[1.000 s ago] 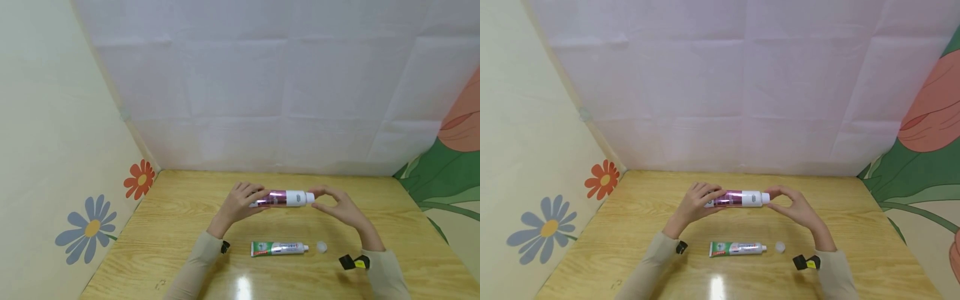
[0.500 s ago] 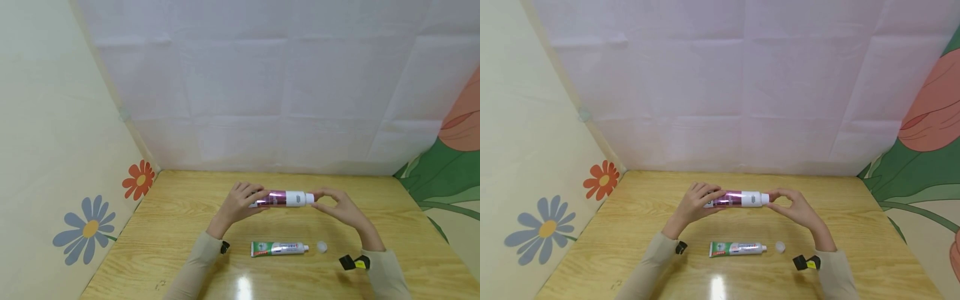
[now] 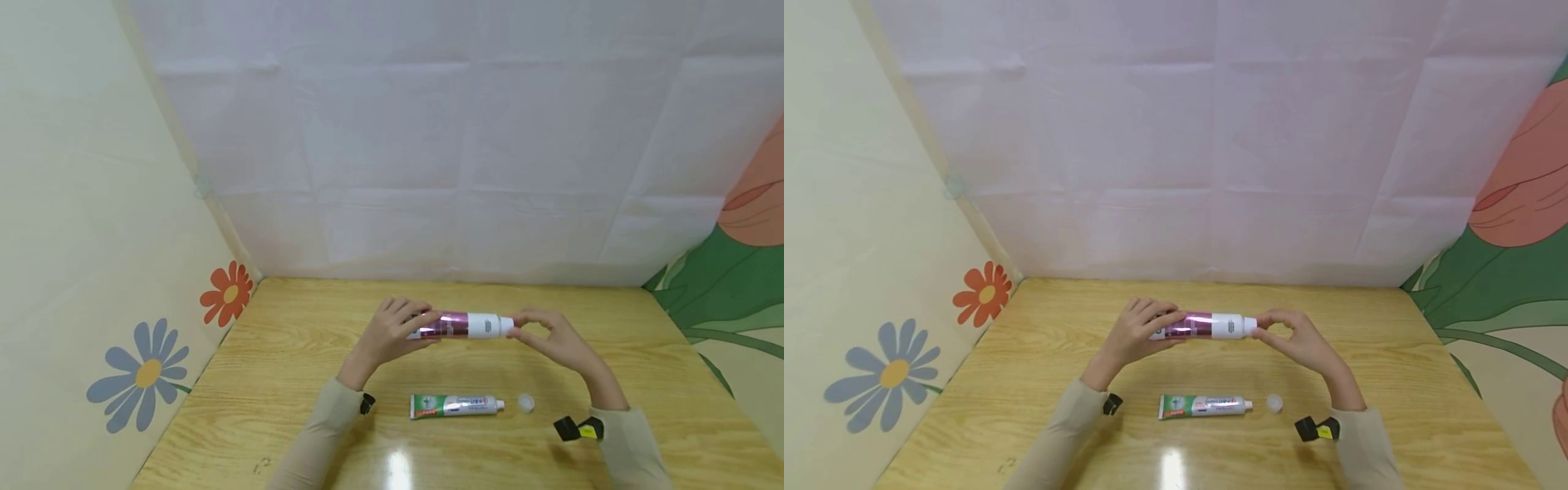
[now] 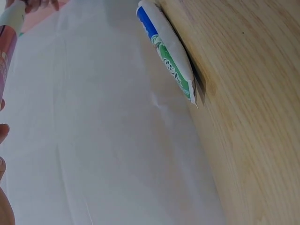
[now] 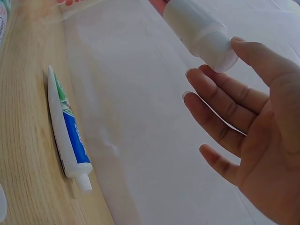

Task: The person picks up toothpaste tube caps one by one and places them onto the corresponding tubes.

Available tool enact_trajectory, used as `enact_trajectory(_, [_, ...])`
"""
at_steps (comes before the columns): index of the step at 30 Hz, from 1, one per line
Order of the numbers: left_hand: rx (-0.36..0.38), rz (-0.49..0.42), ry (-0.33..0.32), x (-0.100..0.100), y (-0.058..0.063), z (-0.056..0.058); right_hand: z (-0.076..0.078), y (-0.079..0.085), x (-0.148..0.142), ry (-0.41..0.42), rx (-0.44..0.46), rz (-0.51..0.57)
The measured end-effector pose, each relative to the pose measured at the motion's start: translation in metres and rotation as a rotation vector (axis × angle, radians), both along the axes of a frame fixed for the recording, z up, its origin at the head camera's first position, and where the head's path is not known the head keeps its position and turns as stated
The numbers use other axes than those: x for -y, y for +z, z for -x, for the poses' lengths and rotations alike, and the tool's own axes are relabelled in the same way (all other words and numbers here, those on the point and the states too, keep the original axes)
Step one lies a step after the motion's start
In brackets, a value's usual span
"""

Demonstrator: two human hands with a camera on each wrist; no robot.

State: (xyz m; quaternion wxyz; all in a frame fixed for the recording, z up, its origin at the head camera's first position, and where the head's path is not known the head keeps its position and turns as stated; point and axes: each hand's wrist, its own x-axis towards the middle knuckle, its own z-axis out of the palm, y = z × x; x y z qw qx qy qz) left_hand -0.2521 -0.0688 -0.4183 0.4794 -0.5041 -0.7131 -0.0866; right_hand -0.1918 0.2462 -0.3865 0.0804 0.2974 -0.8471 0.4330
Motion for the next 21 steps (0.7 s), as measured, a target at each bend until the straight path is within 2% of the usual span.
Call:
enact_trajectory(6, [0.011,0.009,-0.004,0.0,-0.001,0.0,0.016,-0.024,-0.012,-0.012,0.02,-0.017])
enact_trajectory(21, [0.029,0.013,-0.005,0.0,0.001,-0.003,0.015,-0.024,-0.01,0.034,-0.039,-0.019])
